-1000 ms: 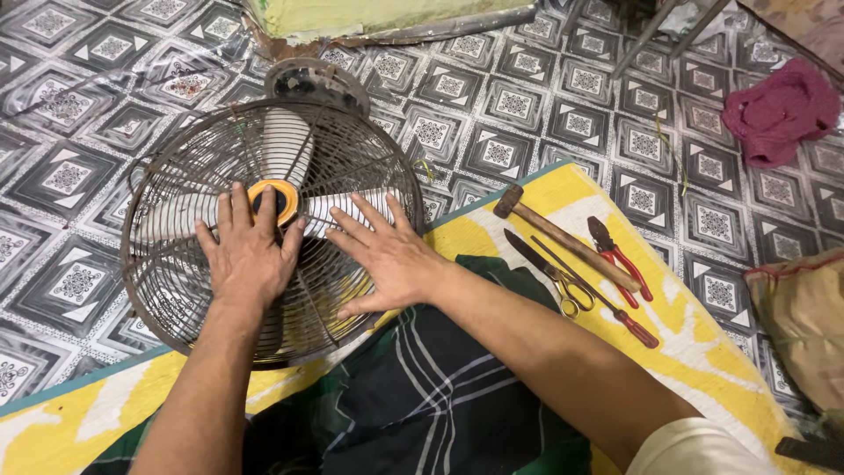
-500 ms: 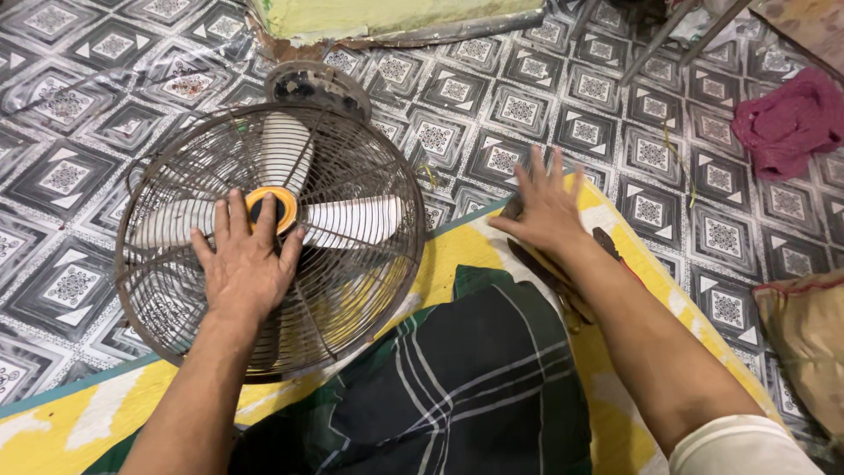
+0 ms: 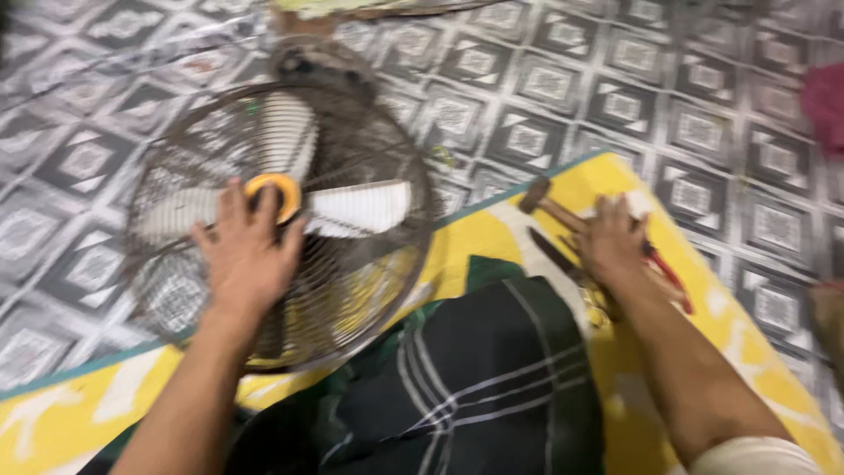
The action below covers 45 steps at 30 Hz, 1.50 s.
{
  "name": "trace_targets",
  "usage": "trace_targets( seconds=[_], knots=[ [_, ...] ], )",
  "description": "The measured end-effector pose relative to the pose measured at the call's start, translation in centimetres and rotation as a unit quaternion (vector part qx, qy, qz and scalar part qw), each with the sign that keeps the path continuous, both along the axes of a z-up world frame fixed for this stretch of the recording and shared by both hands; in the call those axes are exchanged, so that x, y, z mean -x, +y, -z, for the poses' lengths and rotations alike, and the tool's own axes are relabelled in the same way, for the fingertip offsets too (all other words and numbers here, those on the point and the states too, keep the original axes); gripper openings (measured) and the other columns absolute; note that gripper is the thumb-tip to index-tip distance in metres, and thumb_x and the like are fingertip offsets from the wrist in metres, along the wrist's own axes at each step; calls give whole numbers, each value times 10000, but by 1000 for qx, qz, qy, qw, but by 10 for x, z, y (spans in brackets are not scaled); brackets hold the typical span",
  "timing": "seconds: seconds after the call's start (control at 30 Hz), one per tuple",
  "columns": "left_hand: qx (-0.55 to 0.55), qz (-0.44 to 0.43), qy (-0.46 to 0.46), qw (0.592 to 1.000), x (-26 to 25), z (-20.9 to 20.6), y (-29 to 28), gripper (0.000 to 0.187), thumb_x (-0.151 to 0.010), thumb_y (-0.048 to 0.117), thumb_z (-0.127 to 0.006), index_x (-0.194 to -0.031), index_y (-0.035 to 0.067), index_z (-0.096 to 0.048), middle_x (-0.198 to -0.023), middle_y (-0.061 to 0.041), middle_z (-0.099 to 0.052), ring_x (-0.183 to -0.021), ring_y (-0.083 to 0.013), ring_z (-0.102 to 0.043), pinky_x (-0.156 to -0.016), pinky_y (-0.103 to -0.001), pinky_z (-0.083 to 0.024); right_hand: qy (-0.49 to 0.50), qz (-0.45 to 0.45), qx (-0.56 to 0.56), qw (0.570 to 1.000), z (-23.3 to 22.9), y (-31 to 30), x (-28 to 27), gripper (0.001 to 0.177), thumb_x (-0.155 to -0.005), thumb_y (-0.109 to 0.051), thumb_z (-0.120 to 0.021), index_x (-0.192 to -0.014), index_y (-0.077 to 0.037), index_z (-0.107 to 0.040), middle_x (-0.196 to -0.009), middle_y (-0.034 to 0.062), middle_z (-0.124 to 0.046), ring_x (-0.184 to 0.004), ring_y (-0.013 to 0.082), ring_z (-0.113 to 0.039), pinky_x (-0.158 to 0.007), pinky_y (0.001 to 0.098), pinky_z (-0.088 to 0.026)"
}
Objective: The person removes the front grille of an electric fan, then reattaches it. The person sits on a mat on the floor and handles the fan components by hand.
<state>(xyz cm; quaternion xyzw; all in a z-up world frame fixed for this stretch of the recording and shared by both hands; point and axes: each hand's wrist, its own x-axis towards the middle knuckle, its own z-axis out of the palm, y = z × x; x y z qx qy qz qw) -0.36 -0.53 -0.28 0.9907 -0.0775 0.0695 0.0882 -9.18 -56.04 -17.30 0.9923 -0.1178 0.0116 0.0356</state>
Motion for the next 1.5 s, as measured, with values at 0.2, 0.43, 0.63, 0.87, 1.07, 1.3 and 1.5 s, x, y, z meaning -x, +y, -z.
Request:
trace_targets(
  seconds=[0.2,0.43,0.63,0.87,1.07,1.3,1.5],
  knots=[
    [24,2,16,1000,-5,-3,-5,708,-966,609,-472,-1559,227,-406,-1659,-198,-196,-1527,-386,-160,-1164,-701,-81,-41,-50,-37,997,-38,9,0,492,-937,-374,-639,-1296,-38,-661,-1527,176,-500,-1469,402,-393,-1089,731,-275],
    [35,-28,56,997,-16,-20,-16,697,-954,619,-468,-1559,281,-399,-1660,-164,-222,-1540,-362,-172,-1188,-677,-90,-112,-253,-130,952,-164,72,-24,412,-961,-339,-637,-1239,-36,-654,-1474,149,-568,-1215,376,-623,-1005,462,-510],
    [72,-39,59,995,-21,-19,-1,677,-959,610,-465,-1553,290,-413,-1659,-139,-251,-1542,-345,-189,-1204,-661,-90,45,-413,-128,901,-271,165,-22,376,-885,-344,-671,-1163,-91,-665,-1294,97,-629,-961,320,-692,-788,450,-546],
    [124,-52,76,988,-30,-14,16,670,-959,624,-466,-1550,315,-410,-1668,-137,-234,-1545,-344,-180,-1218,-631,-76,217,-524,-129,813,-299,242,20,391,-848,-353,-711,-1156,-120,-652,-1001,92,-693,-812,350,-690,-696,471,-540],
    [137,-52,79,986,-30,-13,24,666,-961,617,-461,-1554,319,-407,-1671,-145,-228,-1546,-347,-181,-1225,-610,-65,218,-470,-82,852,-302,252,6,395,-848,-345,-696,-1152,-97,-648,-1025,107,-673,-818,357,-681,-706,491,-526],
    [151,-54,79,984,-29,-11,25,650,-965,608,-467,-1547,322,-416,-1670,-153,-228,-1557,-350,-166,-1246,-582,-53,205,-479,-65,851,-308,253,-3,396,-849,-368,-703,-1135,-99,-655,-1006,98,-668,-769,357,-681,-695,469,-544],
    [146,-41,68,986,-31,-15,23,656,-958,573,-479,-1550,301,-403,-1655,-193,-235,-1532,-378,-181,-1222,-600,-72,173,-572,-107,795,-317,256,-9,406,-812,-336,-731,-1097,-52,-679,-978,101,-683,-742,347,-689,-639,454,-550]
  ],
)
